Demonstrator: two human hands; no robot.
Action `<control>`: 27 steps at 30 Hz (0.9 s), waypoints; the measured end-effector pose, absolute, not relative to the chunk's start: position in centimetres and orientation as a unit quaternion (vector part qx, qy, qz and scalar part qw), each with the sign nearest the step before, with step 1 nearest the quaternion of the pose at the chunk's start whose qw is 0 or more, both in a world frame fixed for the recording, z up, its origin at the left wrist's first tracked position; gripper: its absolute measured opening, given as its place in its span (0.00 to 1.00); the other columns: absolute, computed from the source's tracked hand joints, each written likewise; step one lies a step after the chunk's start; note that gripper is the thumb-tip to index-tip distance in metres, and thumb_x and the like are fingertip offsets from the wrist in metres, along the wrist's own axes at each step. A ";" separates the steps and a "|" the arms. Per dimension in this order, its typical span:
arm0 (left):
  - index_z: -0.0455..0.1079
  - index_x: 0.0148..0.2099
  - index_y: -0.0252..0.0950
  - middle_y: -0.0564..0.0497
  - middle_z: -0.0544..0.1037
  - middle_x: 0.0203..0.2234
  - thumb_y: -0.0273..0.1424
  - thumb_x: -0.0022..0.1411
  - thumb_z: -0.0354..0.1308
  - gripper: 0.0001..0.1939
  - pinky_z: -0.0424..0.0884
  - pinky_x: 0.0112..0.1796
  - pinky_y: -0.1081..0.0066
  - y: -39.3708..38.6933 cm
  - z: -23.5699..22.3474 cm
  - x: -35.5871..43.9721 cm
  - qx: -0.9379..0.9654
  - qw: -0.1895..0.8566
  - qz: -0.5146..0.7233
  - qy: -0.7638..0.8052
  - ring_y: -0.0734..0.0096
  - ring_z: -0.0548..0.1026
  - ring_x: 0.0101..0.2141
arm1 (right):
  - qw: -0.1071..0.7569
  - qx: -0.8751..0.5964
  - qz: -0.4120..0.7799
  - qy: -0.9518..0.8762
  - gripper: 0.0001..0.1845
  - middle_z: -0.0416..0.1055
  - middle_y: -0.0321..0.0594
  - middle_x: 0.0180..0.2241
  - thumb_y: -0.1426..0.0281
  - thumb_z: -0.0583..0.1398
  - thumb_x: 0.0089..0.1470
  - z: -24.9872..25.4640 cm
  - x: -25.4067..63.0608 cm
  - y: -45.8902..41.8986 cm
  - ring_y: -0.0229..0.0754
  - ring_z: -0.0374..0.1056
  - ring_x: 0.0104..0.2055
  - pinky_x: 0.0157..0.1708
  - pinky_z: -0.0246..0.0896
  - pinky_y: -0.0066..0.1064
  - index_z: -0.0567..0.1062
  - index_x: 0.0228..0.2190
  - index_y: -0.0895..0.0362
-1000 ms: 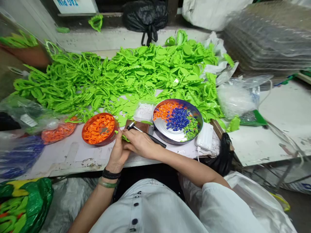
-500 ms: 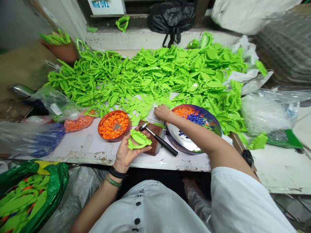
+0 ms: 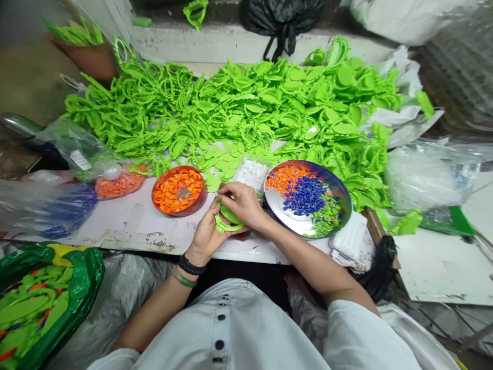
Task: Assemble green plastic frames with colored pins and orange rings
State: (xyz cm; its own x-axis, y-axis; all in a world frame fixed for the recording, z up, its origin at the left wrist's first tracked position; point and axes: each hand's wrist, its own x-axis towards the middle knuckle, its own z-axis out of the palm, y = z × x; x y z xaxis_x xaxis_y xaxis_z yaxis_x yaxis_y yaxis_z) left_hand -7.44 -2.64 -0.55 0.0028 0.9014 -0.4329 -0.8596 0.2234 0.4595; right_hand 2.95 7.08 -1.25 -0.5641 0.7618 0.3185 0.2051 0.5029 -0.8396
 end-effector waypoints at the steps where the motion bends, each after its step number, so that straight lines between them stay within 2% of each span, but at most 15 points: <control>1: 0.62 0.62 0.49 0.49 0.76 0.50 0.26 0.66 0.48 0.24 0.75 0.45 0.46 -2.6 -0.5 -7.2 0.026 0.705 0.623 0.337 0.60 0.77 0.45 | 0.354 -0.307 0.340 -0.816 0.07 0.78 0.41 0.33 0.66 0.61 0.58 -1.3 2.9 6.1 0.43 0.71 0.37 0.40 0.64 0.34 0.77 0.33 0.56; 4: 0.62 0.63 0.49 0.50 0.77 0.49 0.26 0.67 0.47 0.25 0.76 0.45 0.54 -2.6 -0.4 -6.7 0.015 0.696 0.628 0.348 0.65 0.77 0.42 | 0.328 -0.304 0.206 -0.870 0.06 0.76 0.43 0.33 0.70 0.60 0.59 -1.5 3.2 4.8 0.45 0.69 0.38 0.42 0.60 0.37 0.77 0.33 0.56; 7: 0.61 0.65 0.49 0.51 0.76 0.52 0.26 0.66 0.47 0.27 0.76 0.44 0.60 -2.8 -0.2 -6.4 0.012 0.685 0.634 0.359 0.67 0.77 0.40 | 0.312 -0.298 0.133 -0.892 0.07 0.75 0.44 0.34 0.71 0.58 0.60 -1.6 3.9 4.6 0.46 0.67 0.39 0.41 0.58 0.37 0.77 0.35 0.57; 11: 0.61 0.65 0.48 0.51 0.75 0.54 0.25 0.66 0.47 0.27 0.76 0.38 0.68 -2.9 0.0 -6.0 0.014 0.680 0.633 0.371 0.69 0.77 0.39 | 0.302 -0.298 0.084 -0.902 0.11 0.74 0.46 0.36 0.71 0.55 0.63 -1.8 4.4 3.9 0.47 0.65 0.41 0.41 0.56 0.38 0.78 0.35 0.58; 14: 0.62 0.65 0.47 0.50 0.78 0.48 0.26 0.67 0.47 0.26 0.75 0.33 0.70 -3.0 -0.2 -5.8 0.016 0.686 0.617 0.386 0.70 0.76 0.35 | 0.275 -0.301 0.081 -0.909 0.12 0.74 0.47 0.37 0.70 0.55 0.65 -2.0 4.6 3.3 0.47 0.64 0.43 0.43 0.57 0.40 0.79 0.39 0.57; 17: 0.66 0.60 0.45 0.50 0.79 0.43 0.26 0.67 0.46 0.22 0.76 0.34 0.65 -3.0 -0.4 -5.6 0.008 0.697 0.606 0.384 0.68 0.77 0.34 | 0.268 -0.284 0.115 -0.913 0.13 0.74 0.47 0.44 0.68 0.56 0.64 -1.7 5.7 3.2 0.48 0.65 0.48 0.47 0.59 0.40 0.77 0.47 0.55; 19: 0.70 0.55 0.43 0.49 0.79 0.42 0.28 0.67 0.47 0.18 0.78 0.39 0.57 -3.1 -0.5 -5.7 0.007 0.709 0.599 0.372 0.64 0.78 0.37 | 0.280 -0.284 0.148 -0.905 0.16 0.74 0.47 0.48 0.66 0.57 0.63 -1.0 7.9 3.8 0.47 0.66 0.51 0.49 0.61 0.38 0.75 0.51 0.55; 21: 0.71 0.51 0.42 0.47 0.79 0.43 0.30 0.67 0.49 0.14 0.76 0.42 0.46 -3.2 -0.4 -6.0 0.013 0.719 0.590 0.367 0.56 0.78 0.43 | 0.267 -0.333 0.168 -0.889 0.17 0.75 0.47 0.48 0.67 0.57 0.63 0.0 11.3 4.7 0.46 0.68 0.50 0.49 0.62 0.37 0.74 0.52 0.55; 22: 0.72 0.49 0.41 0.46 0.79 0.43 0.31 0.66 0.50 0.13 0.75 0.43 0.43 -3.2 -0.3 -6.2 0.017 0.721 0.587 0.368 0.52 0.78 0.45 | 0.237 -0.385 0.168 -0.876 0.16 0.76 0.47 0.46 0.68 0.56 0.63 0.5 13.4 5.3 0.46 0.70 0.49 0.48 0.62 0.36 0.76 0.50 0.56; 24: 0.72 0.48 0.41 0.46 0.79 0.43 0.31 0.65 0.52 0.12 0.74 0.44 0.40 -3.4 -0.2 -6.5 0.025 0.718 0.587 0.374 0.49 0.77 0.48 | 0.110 -0.505 0.147 -0.843 0.13 0.79 0.46 0.41 0.71 0.56 0.61 1.3 17.7 6.6 0.46 0.72 0.44 0.43 0.62 0.33 0.80 0.41 0.57; 27: 0.71 0.47 0.41 0.47 0.79 0.44 0.26 0.63 0.53 0.12 0.77 0.43 0.44 -3.3 -0.2 -6.6 0.040 0.706 0.591 0.390 0.50 0.77 0.49 | -0.073 -0.597 0.073 -0.796 0.12 0.80 0.48 0.37 0.73 0.57 0.57 1.4 22.5 8.2 0.48 0.74 0.41 0.38 0.61 0.31 0.81 0.37 0.58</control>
